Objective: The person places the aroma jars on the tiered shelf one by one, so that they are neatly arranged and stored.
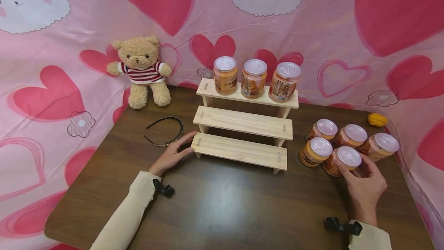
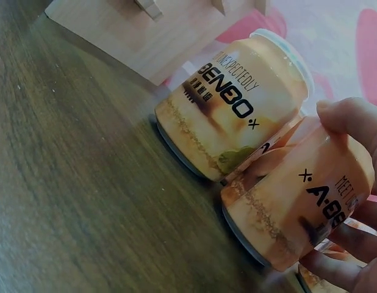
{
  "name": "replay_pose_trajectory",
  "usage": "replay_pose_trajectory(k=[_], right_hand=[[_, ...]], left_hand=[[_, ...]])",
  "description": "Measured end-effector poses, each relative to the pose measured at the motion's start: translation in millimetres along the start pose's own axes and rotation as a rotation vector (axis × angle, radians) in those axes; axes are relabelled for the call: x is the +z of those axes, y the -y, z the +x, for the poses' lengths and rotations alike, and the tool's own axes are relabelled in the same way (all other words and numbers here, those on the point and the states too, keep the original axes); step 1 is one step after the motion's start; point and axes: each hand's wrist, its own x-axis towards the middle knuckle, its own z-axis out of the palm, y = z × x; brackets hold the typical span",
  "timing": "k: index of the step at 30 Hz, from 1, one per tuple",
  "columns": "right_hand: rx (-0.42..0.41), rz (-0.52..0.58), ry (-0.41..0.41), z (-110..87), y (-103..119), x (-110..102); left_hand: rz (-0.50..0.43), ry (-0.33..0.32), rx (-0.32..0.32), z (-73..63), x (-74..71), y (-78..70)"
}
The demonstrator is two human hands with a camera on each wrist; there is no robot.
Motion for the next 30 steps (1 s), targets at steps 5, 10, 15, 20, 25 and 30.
replay_pose_trajectory(k=[5, 10, 15, 20, 25, 30], right_hand=[[-0.037, 0.024, -0.007, -0.4, 6, -1], [-0.113, 0.002, 0.002, 1.3, 17, -1], [-0.154, -0.012, 0.006, 0.4, 31, 0], [-0.181, 0.060, 0.054, -0.1, 45, 3], [-0.191, 0.096, 0.097, -0.2, 59, 4], [-0.139, 0.004, 0.059, 0.5, 71, 4]], left_hand=[[-0.002, 0.002, -0.009, -0.8, -0.3, -0.2], [-0.007, 0.001, -0.019, -1.0, -0.3, -0.7], [-0.013, 0.003, -0.021, -0.6, -0.1, 0.0], [-0.013, 0.001, -0.022, -0.7, -0.1, 0.5], [-0.011, 0.004, -0.020, -0.5, 0.3, 1.3], [0.002, -0.001, -0.003, -0.3, 0.0, 1.9]])
